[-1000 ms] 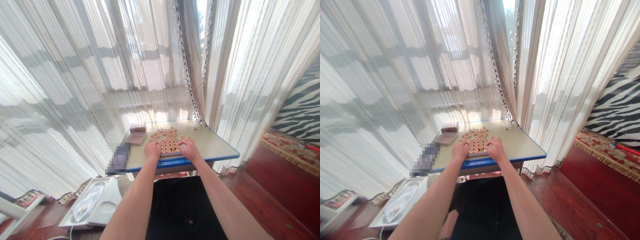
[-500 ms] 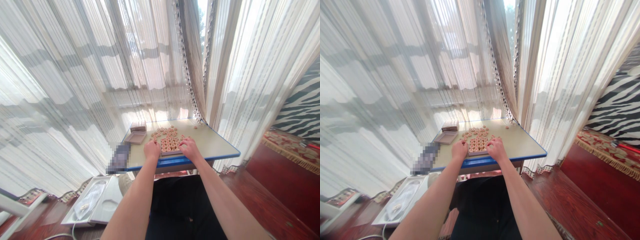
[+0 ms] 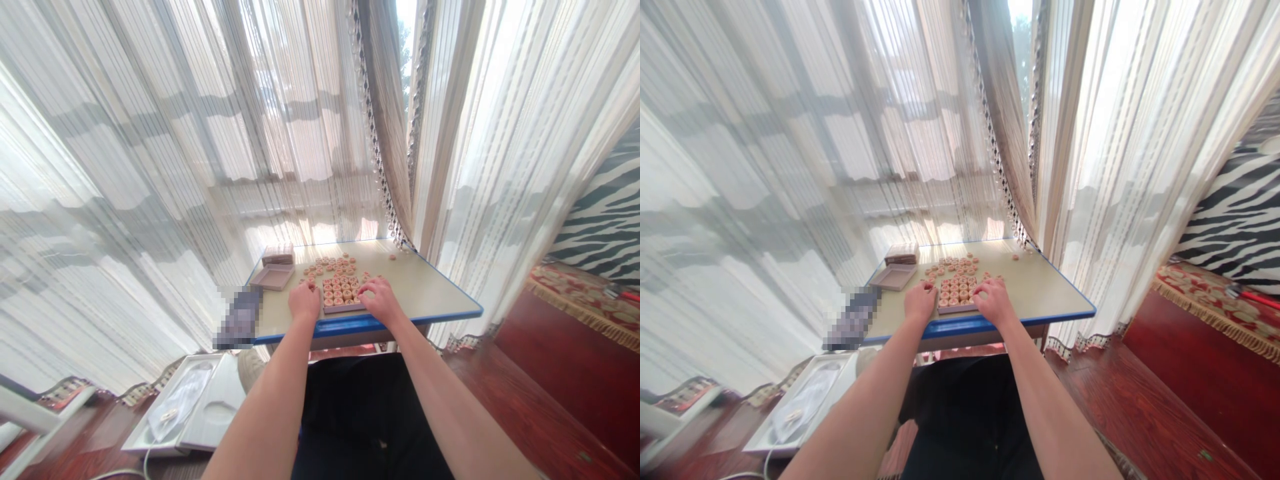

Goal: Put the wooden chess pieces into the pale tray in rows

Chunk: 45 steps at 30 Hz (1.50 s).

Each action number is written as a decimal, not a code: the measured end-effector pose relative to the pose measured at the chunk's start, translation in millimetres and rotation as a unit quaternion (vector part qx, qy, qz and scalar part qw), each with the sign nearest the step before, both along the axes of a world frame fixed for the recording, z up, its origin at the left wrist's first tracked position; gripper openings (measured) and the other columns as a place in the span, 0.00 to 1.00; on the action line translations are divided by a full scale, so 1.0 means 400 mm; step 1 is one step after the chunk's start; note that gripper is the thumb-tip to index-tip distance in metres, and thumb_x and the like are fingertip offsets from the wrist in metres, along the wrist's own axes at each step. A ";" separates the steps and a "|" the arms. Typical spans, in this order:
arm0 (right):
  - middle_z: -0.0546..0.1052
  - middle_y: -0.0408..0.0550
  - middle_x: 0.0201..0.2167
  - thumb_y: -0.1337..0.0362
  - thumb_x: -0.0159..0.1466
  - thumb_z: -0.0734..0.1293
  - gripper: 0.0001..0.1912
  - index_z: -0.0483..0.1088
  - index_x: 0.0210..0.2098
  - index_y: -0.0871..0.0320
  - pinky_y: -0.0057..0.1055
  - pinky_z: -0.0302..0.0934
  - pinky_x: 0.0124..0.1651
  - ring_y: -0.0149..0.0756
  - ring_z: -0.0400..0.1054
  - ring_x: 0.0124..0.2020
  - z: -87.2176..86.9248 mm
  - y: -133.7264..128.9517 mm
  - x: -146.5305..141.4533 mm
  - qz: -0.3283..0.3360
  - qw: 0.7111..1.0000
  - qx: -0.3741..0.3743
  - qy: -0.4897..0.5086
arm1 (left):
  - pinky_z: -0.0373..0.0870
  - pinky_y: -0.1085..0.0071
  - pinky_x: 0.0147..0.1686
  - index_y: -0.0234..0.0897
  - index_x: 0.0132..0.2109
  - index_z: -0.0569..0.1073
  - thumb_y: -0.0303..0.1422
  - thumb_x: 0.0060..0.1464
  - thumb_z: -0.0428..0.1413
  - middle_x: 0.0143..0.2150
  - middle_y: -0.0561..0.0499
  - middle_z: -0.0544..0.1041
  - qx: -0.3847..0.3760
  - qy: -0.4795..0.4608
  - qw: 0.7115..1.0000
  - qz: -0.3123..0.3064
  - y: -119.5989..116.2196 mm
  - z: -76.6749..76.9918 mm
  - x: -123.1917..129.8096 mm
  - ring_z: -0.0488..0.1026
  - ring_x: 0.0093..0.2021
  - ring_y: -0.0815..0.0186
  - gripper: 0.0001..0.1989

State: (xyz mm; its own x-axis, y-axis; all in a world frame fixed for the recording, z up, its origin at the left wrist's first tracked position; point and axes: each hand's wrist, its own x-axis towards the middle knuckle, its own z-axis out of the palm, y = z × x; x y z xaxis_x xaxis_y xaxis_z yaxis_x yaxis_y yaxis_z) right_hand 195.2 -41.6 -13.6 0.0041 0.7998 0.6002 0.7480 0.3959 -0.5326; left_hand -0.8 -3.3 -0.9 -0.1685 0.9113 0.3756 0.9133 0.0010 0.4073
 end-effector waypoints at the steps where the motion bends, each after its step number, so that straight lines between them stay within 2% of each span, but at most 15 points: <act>1: 0.72 0.48 0.31 0.65 0.53 0.62 0.08 0.73 0.25 0.58 0.35 0.51 0.51 0.38 0.63 0.40 0.001 0.000 0.000 -0.001 1.000 -0.001 0.005 | 0.63 0.68 0.42 0.37 0.37 0.74 0.37 0.51 0.49 0.37 0.45 0.77 -0.006 0.001 1.000 -0.001 0.002 0.000 0.000 0.71 0.42 0.59 0.13; 9: 0.73 0.48 0.31 0.65 0.53 0.61 0.08 0.72 0.26 0.58 0.37 0.51 0.52 0.38 0.64 0.40 0.001 0.002 -0.003 -0.008 1.000 -0.007 0.027 | 0.60 0.68 0.49 0.34 0.42 0.73 0.34 0.53 0.47 0.44 0.43 0.74 0.020 -0.020 1.000 -0.009 -0.008 0.006 -0.002 0.68 0.48 0.61 0.14; 13: 0.74 0.48 0.32 0.64 0.55 0.59 0.11 0.73 0.30 0.58 0.33 0.58 0.44 0.36 0.66 0.36 0.033 0.039 -0.003 -0.002 0.998 -0.038 0.042 | 0.58 0.68 0.51 0.33 0.41 0.72 0.28 0.54 0.44 0.44 0.42 0.73 0.057 0.004 0.997 -0.052 0.002 0.023 0.003 0.68 0.48 0.61 0.13; 15: 0.75 0.47 0.33 0.65 0.56 0.57 0.13 0.73 0.33 0.58 0.30 0.60 0.40 0.34 0.67 0.33 0.063 0.080 -0.003 0.006 0.998 -0.054 0.035 | 0.59 0.67 0.51 0.34 0.42 0.72 0.28 0.55 0.43 0.45 0.43 0.74 0.063 -0.001 0.996 -0.065 0.028 0.037 0.006 0.67 0.48 0.61 0.14; 18: 0.76 0.46 0.33 0.67 0.54 0.59 0.12 0.74 0.31 0.57 0.29 0.60 0.39 0.34 0.68 0.33 0.110 0.164 -0.001 0.033 0.996 -0.078 0.002 | 0.63 0.68 0.47 0.32 0.47 0.69 0.27 0.54 0.44 0.45 0.43 0.74 0.018 -0.021 0.994 -0.110 0.091 0.068 0.011 0.69 0.47 0.61 0.15; 21: 0.76 0.45 0.30 0.69 0.53 0.60 0.12 0.75 0.31 0.57 0.28 0.60 0.37 0.34 0.68 0.32 0.135 0.253 0.003 0.048 0.993 -0.104 -0.022 | 0.65 0.70 0.44 0.36 0.51 0.65 0.28 0.53 0.46 0.44 0.47 0.75 0.022 -0.063 0.986 -0.155 0.160 0.105 0.018 0.71 0.43 0.65 0.17; 23: 0.76 0.46 0.29 0.69 0.53 0.61 0.10 0.75 0.30 0.57 0.28 0.60 0.35 0.34 0.68 0.31 0.134 0.303 0.005 0.050 0.991 -0.117 -0.033 | 0.66 0.72 0.41 0.36 0.50 0.66 0.28 0.52 0.48 0.43 0.48 0.75 0.005 -0.094 0.979 -0.181 0.203 0.124 0.026 0.72 0.41 0.66 0.17; 25: 0.76 0.48 0.31 0.69 0.53 0.61 0.10 0.75 0.30 0.58 0.30 0.60 0.37 0.36 0.67 0.33 0.121 0.339 0.006 0.042 0.992 -0.113 -0.041 | 0.67 0.73 0.36 0.36 0.47 0.69 0.29 0.51 0.49 0.42 0.48 0.76 -0.029 -0.138 0.976 -0.167 0.243 0.130 0.038 0.72 0.38 0.67 0.15; 28: 0.75 0.50 0.35 0.68 0.54 0.61 0.10 0.74 0.32 0.57 0.34 0.56 0.44 0.41 0.65 0.41 0.092 0.369 0.015 0.026 0.994 -0.093 -0.057 | 0.68 0.74 0.37 0.35 0.45 0.70 0.29 0.52 0.48 0.42 0.48 0.76 -0.046 -0.176 0.974 -0.137 0.294 0.111 0.056 0.72 0.38 0.68 0.13; 30: 0.75 0.50 0.35 0.66 0.55 0.61 0.10 0.74 0.31 0.56 0.35 0.55 0.45 0.42 0.64 0.42 0.079 0.376 0.030 0.019 0.993 -0.086 -0.077 | 0.66 0.72 0.44 0.35 0.45 0.71 0.28 0.53 0.46 0.43 0.48 0.75 -0.008 -0.131 0.981 -0.143 0.315 0.090 0.063 0.71 0.43 0.67 0.14; 33: 0.75 0.49 0.35 0.66 0.56 0.59 0.12 0.74 0.32 0.56 0.33 0.56 0.41 0.40 0.65 0.39 0.079 0.376 0.061 -0.017 0.989 -0.093 -0.118 | 0.58 0.66 0.53 0.37 0.42 0.73 0.32 0.53 0.47 0.50 0.47 0.71 0.062 0.057 0.983 -0.164 0.322 0.067 0.062 0.63 0.54 0.60 0.13; 35: 0.76 0.49 0.33 0.68 0.55 0.58 0.13 0.74 0.31 0.56 0.31 0.56 0.36 0.38 0.67 0.35 0.088 0.371 0.077 -0.037 0.981 -0.131 -0.139 | 0.56 0.62 0.54 0.38 0.41 0.73 0.35 0.53 0.48 0.53 0.45 0.68 0.055 0.143 0.979 -0.137 0.318 0.064 0.055 0.59 0.56 0.56 0.13; 37: 0.77 0.48 0.31 0.69 0.54 0.59 0.13 0.74 0.30 0.56 0.30 0.55 0.31 0.37 0.67 0.32 0.100 0.363 0.085 -0.045 0.970 -0.176 -0.159 | 0.61 0.62 0.49 0.37 0.42 0.73 0.36 0.55 0.45 0.46 0.43 0.72 0.004 0.170 0.980 -0.107 0.316 0.065 0.046 0.66 0.49 0.56 0.15; 40: 0.76 0.47 0.25 0.69 0.51 0.60 0.11 0.74 0.28 0.56 0.28 0.53 0.26 0.36 0.67 0.27 0.110 0.345 0.084 -0.037 0.958 -0.229 -0.166 | 0.64 0.66 0.43 0.39 0.41 0.73 0.38 0.53 0.46 0.42 0.45 0.74 -0.069 0.167 0.978 -0.107 0.316 0.065 0.038 0.70 0.43 0.58 0.15; 45: 0.76 0.46 0.25 0.68 0.49 0.61 0.09 0.74 0.26 0.56 0.27 0.52 0.24 0.33 0.65 0.24 0.109 0.328 0.088 -0.019 0.954 -0.243 -0.176 | 0.64 0.68 0.41 0.40 0.36 0.74 0.37 0.51 0.48 0.40 0.47 0.75 -0.068 0.146 0.978 -0.133 0.308 0.063 0.041 0.71 0.42 0.60 0.12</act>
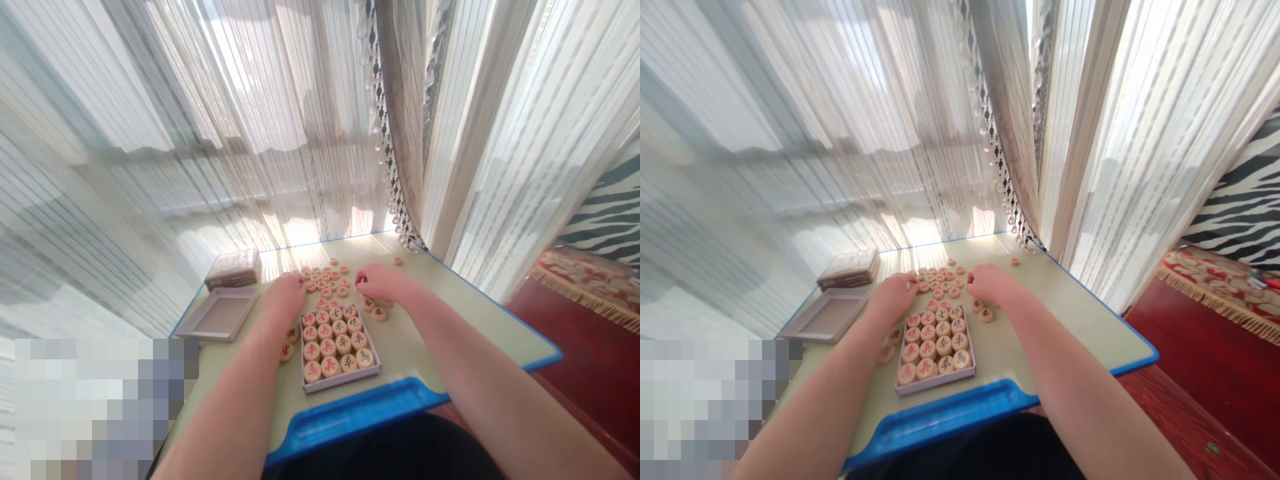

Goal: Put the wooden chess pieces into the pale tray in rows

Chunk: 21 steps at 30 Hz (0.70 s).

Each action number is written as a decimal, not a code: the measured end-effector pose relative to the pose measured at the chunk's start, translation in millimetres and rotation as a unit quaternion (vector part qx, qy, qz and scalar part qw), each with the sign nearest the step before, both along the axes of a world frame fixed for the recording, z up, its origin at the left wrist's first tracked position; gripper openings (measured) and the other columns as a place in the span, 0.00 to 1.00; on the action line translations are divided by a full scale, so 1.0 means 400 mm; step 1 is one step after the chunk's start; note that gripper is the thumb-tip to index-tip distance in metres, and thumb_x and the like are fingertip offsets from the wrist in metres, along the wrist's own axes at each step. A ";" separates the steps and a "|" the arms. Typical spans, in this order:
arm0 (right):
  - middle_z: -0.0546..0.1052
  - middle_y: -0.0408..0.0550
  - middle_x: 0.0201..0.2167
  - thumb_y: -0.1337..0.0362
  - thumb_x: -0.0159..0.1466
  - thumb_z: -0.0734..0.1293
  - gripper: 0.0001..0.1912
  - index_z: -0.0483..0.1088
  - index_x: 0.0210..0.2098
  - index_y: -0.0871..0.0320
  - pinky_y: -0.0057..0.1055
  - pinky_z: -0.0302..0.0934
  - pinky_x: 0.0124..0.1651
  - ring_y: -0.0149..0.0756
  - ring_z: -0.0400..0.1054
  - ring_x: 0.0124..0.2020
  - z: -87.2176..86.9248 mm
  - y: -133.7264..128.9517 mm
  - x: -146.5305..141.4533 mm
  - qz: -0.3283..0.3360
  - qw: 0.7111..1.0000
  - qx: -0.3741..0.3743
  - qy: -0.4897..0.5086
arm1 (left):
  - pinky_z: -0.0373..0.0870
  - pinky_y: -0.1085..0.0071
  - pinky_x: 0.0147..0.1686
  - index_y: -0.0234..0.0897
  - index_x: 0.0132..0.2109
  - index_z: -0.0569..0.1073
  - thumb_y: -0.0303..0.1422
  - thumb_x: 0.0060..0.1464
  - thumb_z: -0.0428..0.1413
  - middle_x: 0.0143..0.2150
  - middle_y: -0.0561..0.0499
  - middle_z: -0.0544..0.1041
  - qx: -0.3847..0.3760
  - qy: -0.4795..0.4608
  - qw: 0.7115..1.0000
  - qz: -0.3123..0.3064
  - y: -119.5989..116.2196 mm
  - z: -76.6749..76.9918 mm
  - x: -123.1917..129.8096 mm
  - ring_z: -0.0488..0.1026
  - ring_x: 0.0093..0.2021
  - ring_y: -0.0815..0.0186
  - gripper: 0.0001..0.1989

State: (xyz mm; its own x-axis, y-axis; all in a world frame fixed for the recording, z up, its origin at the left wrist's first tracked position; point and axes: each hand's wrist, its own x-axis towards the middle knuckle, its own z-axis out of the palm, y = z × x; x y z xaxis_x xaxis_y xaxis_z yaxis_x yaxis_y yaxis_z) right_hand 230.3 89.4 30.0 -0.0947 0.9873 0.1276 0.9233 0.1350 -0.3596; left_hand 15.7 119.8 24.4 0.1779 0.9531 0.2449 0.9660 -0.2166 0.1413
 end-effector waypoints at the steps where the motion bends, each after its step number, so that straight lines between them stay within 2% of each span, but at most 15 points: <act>1: 0.76 0.46 0.25 0.67 0.49 0.62 0.09 0.73 0.25 0.56 0.28 0.52 0.24 0.34 0.65 0.24 0.001 -0.002 0.005 0.001 1.000 -0.003 -0.003 | 0.64 0.69 0.41 0.40 0.36 0.74 0.37 0.51 0.48 0.40 0.48 0.75 -0.001 -0.004 1.000 -0.009 -0.002 0.000 0.002 0.71 0.41 0.60 0.11; 3: 0.75 0.46 0.24 0.66 0.48 0.63 0.08 0.73 0.26 0.56 0.28 0.52 0.24 0.34 0.65 0.23 0.009 -0.010 0.019 -0.003 1.000 -0.020 0.002 | 0.64 0.68 0.41 0.40 0.35 0.75 0.36 0.51 0.48 0.39 0.48 0.75 -0.001 -0.011 1.000 -0.022 -0.006 0.001 0.004 0.71 0.41 0.61 0.11; 5: 0.74 0.45 0.23 0.64 0.47 0.65 0.11 0.73 0.31 0.55 0.28 0.53 0.23 0.33 0.64 0.21 0.021 -0.022 0.032 0.004 0.998 -0.058 0.019 | 0.65 0.68 0.42 0.40 0.34 0.75 0.35 0.51 0.48 0.40 0.48 0.75 0.003 -0.017 1.000 -0.025 -0.008 0.004 0.005 0.71 0.41 0.60 0.11; 8: 0.72 0.43 0.23 0.61 0.45 0.68 0.17 0.72 0.36 0.53 0.28 0.53 0.23 0.32 0.63 0.20 0.041 -0.043 0.043 0.054 0.990 -0.125 0.024 | 0.64 0.68 0.44 0.38 0.37 0.75 0.34 0.52 0.47 0.41 0.47 0.75 0.030 -0.040 0.998 -0.046 -0.015 0.013 0.012 0.70 0.43 0.60 0.12; 14: 0.72 0.43 0.26 0.61 0.49 0.66 0.13 0.72 0.35 0.52 0.26 0.54 0.22 0.31 0.65 0.23 0.048 -0.050 0.033 0.101 0.978 -0.184 0.010 | 0.65 0.67 0.46 0.40 0.44 0.73 0.34 0.55 0.45 0.43 0.50 0.75 0.089 -0.103 0.974 -0.179 -0.053 0.034 0.041 0.70 0.45 0.62 0.15; 17: 0.73 0.43 0.27 0.61 0.51 0.65 0.14 0.73 0.37 0.52 0.26 0.55 0.24 0.31 0.65 0.24 0.038 -0.041 0.020 0.091 0.983 -0.157 0.013 | 0.67 0.67 0.45 0.40 0.43 0.74 0.34 0.54 0.47 0.42 0.50 0.76 0.086 -0.136 0.966 -0.201 -0.066 0.041 0.045 0.71 0.44 0.63 0.14; 21: 0.73 0.45 0.26 0.61 0.53 0.63 0.15 0.74 0.39 0.50 0.27 0.56 0.28 0.32 0.65 0.25 0.026 -0.034 0.004 0.081 0.993 -0.089 -0.008 | 0.67 0.69 0.44 0.40 0.41 0.75 0.34 0.53 0.47 0.40 0.52 0.77 0.073 -0.172 0.963 -0.195 -0.065 0.043 0.036 0.72 0.42 0.64 0.13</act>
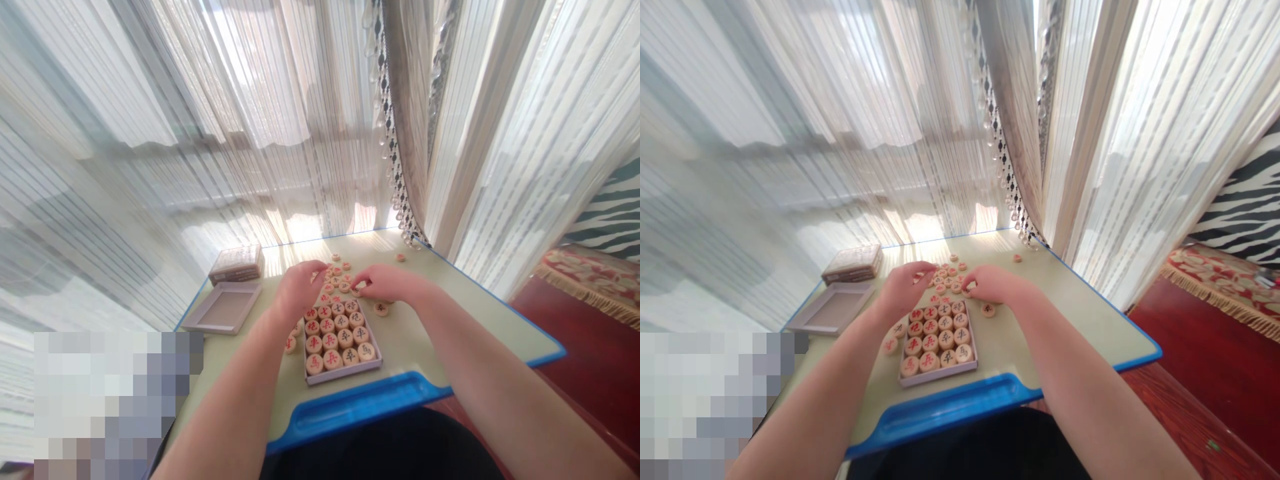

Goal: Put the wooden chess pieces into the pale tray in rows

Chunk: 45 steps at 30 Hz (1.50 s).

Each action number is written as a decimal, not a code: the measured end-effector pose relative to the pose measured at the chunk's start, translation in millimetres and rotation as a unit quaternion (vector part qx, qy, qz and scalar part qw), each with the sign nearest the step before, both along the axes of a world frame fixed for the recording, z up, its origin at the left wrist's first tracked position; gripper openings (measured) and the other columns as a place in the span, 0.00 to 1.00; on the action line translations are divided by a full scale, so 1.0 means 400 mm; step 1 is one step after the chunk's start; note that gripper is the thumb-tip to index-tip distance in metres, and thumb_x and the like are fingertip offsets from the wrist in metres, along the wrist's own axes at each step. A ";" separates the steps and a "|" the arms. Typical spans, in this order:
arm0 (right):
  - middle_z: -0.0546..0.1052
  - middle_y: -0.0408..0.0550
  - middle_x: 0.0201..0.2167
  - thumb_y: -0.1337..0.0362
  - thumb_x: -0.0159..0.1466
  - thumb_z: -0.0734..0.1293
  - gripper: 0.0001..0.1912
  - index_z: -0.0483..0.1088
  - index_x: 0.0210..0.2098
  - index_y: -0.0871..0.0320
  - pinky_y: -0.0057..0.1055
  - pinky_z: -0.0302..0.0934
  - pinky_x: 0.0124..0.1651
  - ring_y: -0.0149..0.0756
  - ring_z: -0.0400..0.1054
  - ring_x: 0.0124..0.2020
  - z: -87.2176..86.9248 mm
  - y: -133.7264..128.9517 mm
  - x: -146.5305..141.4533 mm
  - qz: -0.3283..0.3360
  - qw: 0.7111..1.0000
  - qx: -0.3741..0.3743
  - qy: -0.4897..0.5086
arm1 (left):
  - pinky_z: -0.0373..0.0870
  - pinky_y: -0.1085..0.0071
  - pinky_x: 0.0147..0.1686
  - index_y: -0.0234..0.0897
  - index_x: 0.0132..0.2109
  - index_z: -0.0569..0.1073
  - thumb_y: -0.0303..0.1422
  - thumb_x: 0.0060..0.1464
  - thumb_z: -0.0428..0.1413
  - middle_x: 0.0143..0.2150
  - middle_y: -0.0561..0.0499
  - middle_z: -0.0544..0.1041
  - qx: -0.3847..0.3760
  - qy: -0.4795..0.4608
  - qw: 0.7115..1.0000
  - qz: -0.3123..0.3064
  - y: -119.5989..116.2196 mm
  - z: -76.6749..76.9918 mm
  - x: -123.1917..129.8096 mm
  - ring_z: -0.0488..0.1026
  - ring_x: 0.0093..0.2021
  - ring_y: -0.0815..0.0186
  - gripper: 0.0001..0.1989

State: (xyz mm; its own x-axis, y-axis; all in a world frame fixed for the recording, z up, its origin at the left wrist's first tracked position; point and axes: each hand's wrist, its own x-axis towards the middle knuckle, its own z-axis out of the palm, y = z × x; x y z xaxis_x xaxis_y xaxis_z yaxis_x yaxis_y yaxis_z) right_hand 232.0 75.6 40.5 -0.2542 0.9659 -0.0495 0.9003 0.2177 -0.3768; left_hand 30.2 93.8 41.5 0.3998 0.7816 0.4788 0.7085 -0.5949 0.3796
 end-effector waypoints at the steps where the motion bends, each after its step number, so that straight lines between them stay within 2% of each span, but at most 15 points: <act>1: 0.73 0.45 0.26 0.61 0.54 0.63 0.15 0.74 0.39 0.50 0.27 0.56 0.29 0.32 0.65 0.25 -0.002 0.000 -0.002 0.002 1.000 0.007 -0.004 | 0.67 0.69 0.44 0.40 0.41 0.75 0.34 0.53 0.47 0.40 0.52 0.77 0.003 -0.003 1.000 0.004 0.000 0.001 -0.002 0.72 0.42 0.64 0.13; 5: 0.74 0.45 0.26 0.63 0.53 0.63 0.17 0.73 0.42 0.51 0.28 0.56 0.28 0.33 0.65 0.25 -0.005 -0.002 -0.004 0.000 1.000 0.028 -0.006 | 0.68 0.70 0.39 0.39 0.36 0.76 0.35 0.51 0.49 0.36 0.51 0.78 -0.018 0.022 1.000 -0.009 -0.011 0.013 -0.005 0.73 0.37 0.65 0.12; 8: 0.74 0.46 0.27 0.63 0.51 0.64 0.15 0.73 0.38 0.53 0.28 0.55 0.27 0.34 0.65 0.25 -0.009 -0.001 -0.001 -0.014 0.999 0.034 -0.011 | 0.67 0.72 0.34 0.38 0.31 0.76 0.36 0.50 0.50 0.30 0.51 0.77 -0.035 0.044 0.998 -0.019 -0.026 0.029 -0.004 0.72 0.32 0.66 0.12; 11: 0.74 0.45 0.25 0.60 0.50 0.65 0.12 0.73 0.34 0.53 0.28 0.54 0.26 0.34 0.65 0.25 -0.017 0.006 0.001 -0.017 0.999 0.041 -0.013 | 0.65 0.73 0.32 0.37 0.30 0.76 0.37 0.50 0.50 0.30 0.51 0.76 -0.016 0.039 0.999 -0.014 -0.033 0.036 -0.001 0.71 0.31 0.67 0.12; 17: 0.72 0.43 0.23 0.62 0.50 0.65 0.12 0.72 0.35 0.52 0.27 0.52 0.25 0.32 0.63 0.23 -0.031 0.018 -0.003 0.001 0.999 0.046 -0.014 | 0.65 0.73 0.31 0.37 0.31 0.76 0.37 0.50 0.49 0.30 0.51 0.76 -0.022 0.033 0.999 -0.018 -0.029 0.014 0.005 0.70 0.31 0.67 0.12; 21: 0.72 0.44 0.22 0.60 0.51 0.65 0.11 0.73 0.34 0.54 0.27 0.51 0.25 0.31 0.62 0.22 -0.021 0.013 -0.003 0.001 0.997 0.071 -0.004 | 0.65 0.72 0.33 0.38 0.32 0.75 0.37 0.51 0.49 0.30 0.52 0.76 -0.028 0.022 0.999 -0.029 -0.026 0.001 0.006 0.70 0.32 0.67 0.12; 24: 0.70 0.42 0.21 0.60 0.53 0.64 0.13 0.72 0.36 0.56 0.26 0.50 0.25 0.29 0.61 0.22 -0.002 0.001 -0.004 -0.007 0.991 0.131 0.032 | 0.66 0.71 0.35 0.38 0.36 0.75 0.37 0.51 0.49 0.32 0.52 0.77 -0.070 -0.010 0.997 -0.030 -0.027 0.003 0.006 0.71 0.33 0.66 0.12; 27: 0.67 0.39 0.18 0.61 0.54 0.63 0.14 0.70 0.39 0.57 0.25 0.49 0.24 0.27 0.59 0.20 0.015 -0.012 -0.013 0.015 0.978 0.186 0.088 | 0.68 0.71 0.36 0.38 0.43 0.74 0.40 0.51 0.50 0.37 0.50 0.78 -0.132 -0.070 0.988 -0.027 -0.028 0.010 0.008 0.73 0.35 0.66 0.16; 30: 0.67 0.39 0.18 0.62 0.54 0.63 0.12 0.70 0.37 0.59 0.24 0.50 0.24 0.26 0.59 0.21 0.018 -0.018 -0.027 0.045 0.969 0.209 0.125 | 0.69 0.71 0.34 0.37 0.45 0.72 0.43 0.50 0.52 0.37 0.48 0.78 -0.193 -0.138 0.970 -0.050 -0.027 0.008 0.013 0.73 0.36 0.65 0.19; 34: 0.73 0.43 0.26 0.64 0.52 0.65 0.10 0.70 0.35 0.59 0.25 0.57 0.30 0.28 0.65 0.26 0.009 -0.017 -0.036 0.065 0.964 0.210 0.152 | 0.71 0.69 0.31 0.36 0.47 0.71 0.44 0.46 0.55 0.37 0.45 0.78 -0.248 -0.211 0.943 -0.069 -0.022 -0.007 0.019 0.74 0.35 0.64 0.23; 39: 0.75 0.45 0.29 0.65 0.53 0.65 0.11 0.70 0.37 0.58 0.27 0.62 0.33 0.30 0.68 0.29 0.005 -0.018 -0.037 0.071 0.960 0.185 0.199 | 0.71 0.67 0.38 0.36 0.44 0.73 0.35 0.44 0.58 0.39 0.46 0.78 -0.271 -0.252 0.920 -0.128 -0.017 -0.013 0.017 0.74 0.38 0.64 0.17; 45: 0.76 0.48 0.32 0.63 0.54 0.66 0.16 0.68 0.42 0.59 0.29 0.65 0.35 0.32 0.70 0.32 0.015 -0.022 -0.043 0.061 0.946 0.185 0.259 | 0.72 0.65 0.39 0.34 0.42 0.73 0.37 0.44 0.59 0.38 0.44 0.78 -0.243 -0.282 0.921 -0.112 -0.016 -0.006 0.016 0.74 0.38 0.64 0.18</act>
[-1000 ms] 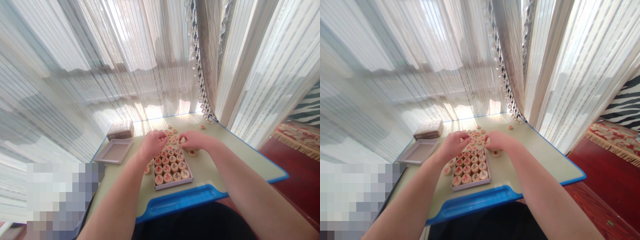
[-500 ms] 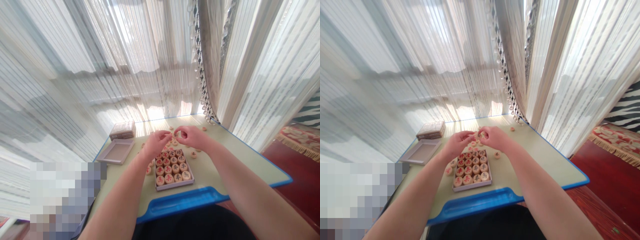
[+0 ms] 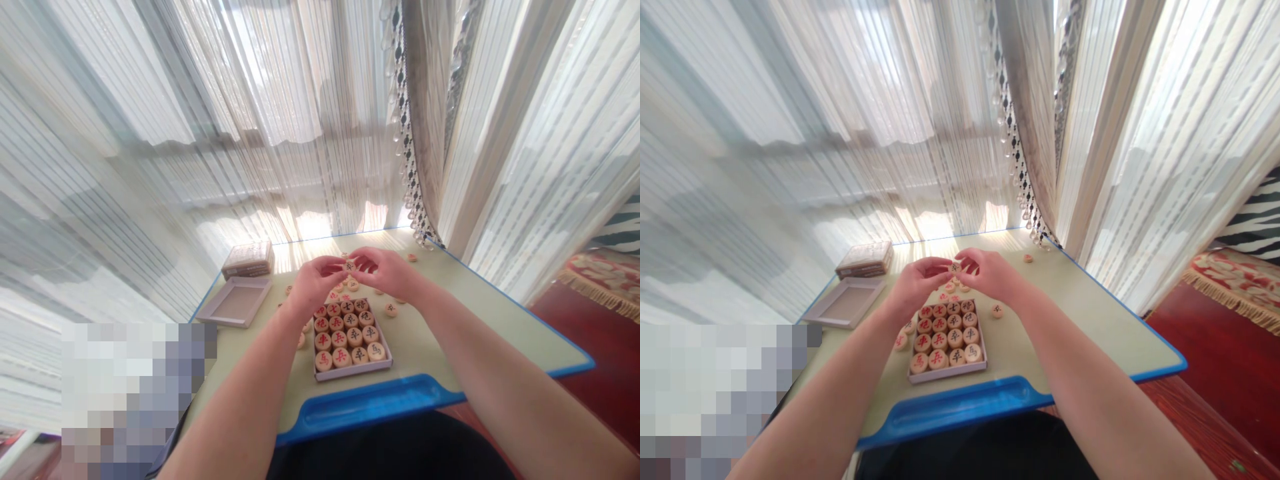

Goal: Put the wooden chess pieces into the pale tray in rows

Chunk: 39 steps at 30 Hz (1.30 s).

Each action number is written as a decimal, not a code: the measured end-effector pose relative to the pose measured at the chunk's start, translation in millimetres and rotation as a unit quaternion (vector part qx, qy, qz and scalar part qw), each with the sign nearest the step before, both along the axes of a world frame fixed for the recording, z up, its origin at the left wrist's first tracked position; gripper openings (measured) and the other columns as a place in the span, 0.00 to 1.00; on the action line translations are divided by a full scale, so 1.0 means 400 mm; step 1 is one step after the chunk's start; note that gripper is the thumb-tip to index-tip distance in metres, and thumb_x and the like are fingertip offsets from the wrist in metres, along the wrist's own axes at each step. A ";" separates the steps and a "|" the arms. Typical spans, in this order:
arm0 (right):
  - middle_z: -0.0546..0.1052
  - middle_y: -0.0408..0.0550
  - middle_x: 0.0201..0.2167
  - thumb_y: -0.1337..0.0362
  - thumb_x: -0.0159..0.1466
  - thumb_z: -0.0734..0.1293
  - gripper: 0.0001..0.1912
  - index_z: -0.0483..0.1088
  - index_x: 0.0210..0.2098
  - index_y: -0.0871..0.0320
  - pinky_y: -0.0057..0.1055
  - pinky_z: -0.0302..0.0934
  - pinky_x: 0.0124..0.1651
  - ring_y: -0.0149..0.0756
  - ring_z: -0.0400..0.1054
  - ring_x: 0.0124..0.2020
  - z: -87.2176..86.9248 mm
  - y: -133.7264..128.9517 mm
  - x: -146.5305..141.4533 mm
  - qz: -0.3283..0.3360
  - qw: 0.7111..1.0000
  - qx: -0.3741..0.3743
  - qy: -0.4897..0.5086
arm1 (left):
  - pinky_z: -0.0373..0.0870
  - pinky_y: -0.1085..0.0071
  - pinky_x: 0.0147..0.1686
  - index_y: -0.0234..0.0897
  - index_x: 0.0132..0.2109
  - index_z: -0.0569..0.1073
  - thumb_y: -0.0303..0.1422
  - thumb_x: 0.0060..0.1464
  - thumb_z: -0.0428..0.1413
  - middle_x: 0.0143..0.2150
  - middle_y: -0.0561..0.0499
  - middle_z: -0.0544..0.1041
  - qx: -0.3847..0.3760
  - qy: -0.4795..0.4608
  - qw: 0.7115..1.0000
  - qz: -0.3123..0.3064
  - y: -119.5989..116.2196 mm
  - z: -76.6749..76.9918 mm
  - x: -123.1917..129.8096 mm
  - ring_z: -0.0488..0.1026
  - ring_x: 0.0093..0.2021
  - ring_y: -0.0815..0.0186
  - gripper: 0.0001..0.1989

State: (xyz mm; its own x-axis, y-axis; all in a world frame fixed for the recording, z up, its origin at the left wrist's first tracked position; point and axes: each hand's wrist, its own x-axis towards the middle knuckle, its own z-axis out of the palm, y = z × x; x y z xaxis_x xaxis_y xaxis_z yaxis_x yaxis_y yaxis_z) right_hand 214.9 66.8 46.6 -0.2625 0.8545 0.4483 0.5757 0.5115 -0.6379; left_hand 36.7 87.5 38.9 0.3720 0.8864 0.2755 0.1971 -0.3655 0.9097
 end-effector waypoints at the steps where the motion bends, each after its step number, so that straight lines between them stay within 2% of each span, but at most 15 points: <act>1: 0.76 0.48 0.33 0.62 0.54 0.66 0.16 0.69 0.42 0.59 0.30 0.65 0.35 0.33 0.70 0.32 0.001 0.001 0.000 -0.004 1.000 0.002 0.001 | 0.72 0.65 0.39 0.34 0.42 0.73 0.37 0.44 0.59 0.38 0.45 0.78 0.005 -0.002 1.000 0.003 0.000 0.001 0.000 0.74 0.38 0.64 0.18; 8: 0.76 0.46 0.29 0.61 0.54 0.66 0.13 0.70 0.38 0.59 0.27 0.63 0.32 0.31 0.69 0.30 -0.007 0.009 0.004 -0.003 1.000 0.027 -0.013 | 0.73 0.67 0.36 0.32 0.41 0.73 0.36 0.45 0.58 0.38 0.44 0.77 0.032 0.012 0.999 0.014 0.002 0.000 0.006 0.74 0.36 0.66 0.16; 11: 0.74 0.44 0.27 0.61 0.53 0.66 0.12 0.70 0.36 0.59 0.26 0.61 0.31 0.30 0.67 0.28 -0.012 0.007 0.001 -0.020 0.996 0.079 -0.031 | 0.73 0.69 0.35 0.32 0.42 0.73 0.36 0.46 0.57 0.39 0.44 0.77 0.064 0.033 0.997 0.008 -0.003 0.006 0.006 0.74 0.36 0.66 0.16; 13: 0.73 0.44 0.27 0.62 0.53 0.66 0.12 0.70 0.36 0.59 0.27 0.60 0.32 0.30 0.65 0.27 -0.006 -0.003 -0.005 -0.044 0.990 0.128 -0.035 | 0.72 0.70 0.34 0.33 0.44 0.72 0.35 0.48 0.55 0.39 0.45 0.77 0.111 0.050 0.992 0.023 -0.014 0.015 0.005 0.74 0.35 0.67 0.16; 17: 0.72 0.44 0.28 0.61 0.55 0.64 0.12 0.70 0.38 0.58 0.27 0.59 0.35 0.29 0.63 0.27 0.027 -0.050 -0.018 -0.090 0.975 0.203 -0.018 | 0.70 0.72 0.34 0.36 0.44 0.72 0.33 0.51 0.51 0.40 0.47 0.76 0.269 0.113 0.951 0.100 -0.061 0.050 0.001 0.72 0.33 0.69 0.14; 21: 0.72 0.44 0.29 0.61 0.55 0.64 0.11 0.69 0.38 0.57 0.28 0.59 0.37 0.31 0.64 0.29 0.038 -0.140 -0.025 -0.081 0.975 0.203 -0.027 | 0.69 0.72 0.37 0.36 0.43 0.72 0.30 0.53 0.47 0.41 0.47 0.75 0.336 0.115 0.920 0.168 -0.147 0.063 -0.007 0.72 0.36 0.69 0.13; 23: 0.72 0.45 0.30 0.61 0.55 0.64 0.11 0.69 0.38 0.56 0.30 0.59 0.38 0.33 0.65 0.32 0.018 -0.194 -0.029 -0.063 0.981 0.183 -0.032 | 0.68 0.70 0.42 0.37 0.42 0.72 0.30 0.53 0.47 0.41 0.48 0.75 0.358 0.117 0.908 0.183 -0.199 0.045 -0.018 0.71 0.40 0.68 0.12; 26: 0.73 0.47 0.34 0.62 0.55 0.65 0.10 0.69 0.36 0.56 0.34 0.58 0.46 0.38 0.65 0.40 -0.035 -0.272 -0.042 -0.040 0.985 0.169 -0.019 | 0.63 0.65 0.50 0.38 0.43 0.70 0.30 0.53 0.47 0.44 0.48 0.74 0.382 0.153 0.894 0.179 -0.269 -0.008 -0.051 0.68 0.48 0.63 0.12; 30: 0.74 0.47 0.34 0.61 0.56 0.64 0.08 0.69 0.35 0.55 0.36 0.58 0.47 0.38 0.65 0.40 -0.107 -0.334 -0.060 -0.055 0.988 0.138 0.031 | 0.59 0.57 0.54 0.39 0.49 0.67 0.32 0.52 0.48 0.48 0.45 0.70 0.346 0.207 0.890 0.213 -0.322 -0.070 -0.093 0.64 0.51 0.59 0.16; 32: 0.74 0.48 0.35 0.62 0.55 0.65 0.08 0.70 0.34 0.56 0.38 0.56 0.50 0.40 0.64 0.42 -0.132 -0.343 -0.068 -0.086 0.983 0.157 0.030 | 0.57 0.57 0.55 0.38 0.49 0.66 0.33 0.53 0.47 0.51 0.44 0.67 0.336 0.207 0.894 0.212 -0.332 -0.082 -0.096 0.61 0.54 0.58 0.16; 34: 0.73 0.50 0.36 0.62 0.54 0.65 0.07 0.70 0.33 0.57 0.39 0.55 0.52 0.42 0.63 0.44 -0.148 -0.343 -0.077 -0.134 0.975 0.174 0.024 | 0.57 0.58 0.56 0.37 0.50 0.65 0.32 0.52 0.47 0.52 0.44 0.66 0.346 0.216 0.897 0.172 -0.337 -0.085 -0.085 0.59 0.57 0.58 0.17; 37: 0.72 0.52 0.38 0.62 0.53 0.65 0.09 0.71 0.33 0.57 0.40 0.55 0.51 0.43 0.62 0.44 -0.157 -0.338 -0.095 -0.176 0.970 0.166 -0.013 | 0.52 0.53 0.58 0.38 0.50 0.66 0.31 0.49 0.50 0.56 0.44 0.63 0.369 0.268 0.883 0.107 -0.343 -0.086 -0.064 0.50 0.62 0.53 0.19; 39: 0.71 0.52 0.38 0.62 0.53 0.65 0.09 0.72 0.33 0.58 0.40 0.55 0.51 0.43 0.62 0.44 -0.157 -0.336 -0.105 -0.190 0.969 0.155 -0.039 | 0.52 0.51 0.57 0.38 0.49 0.67 0.32 0.48 0.51 0.56 0.43 0.63 0.370 0.286 0.878 0.102 -0.345 -0.087 -0.057 0.49 0.62 0.51 0.19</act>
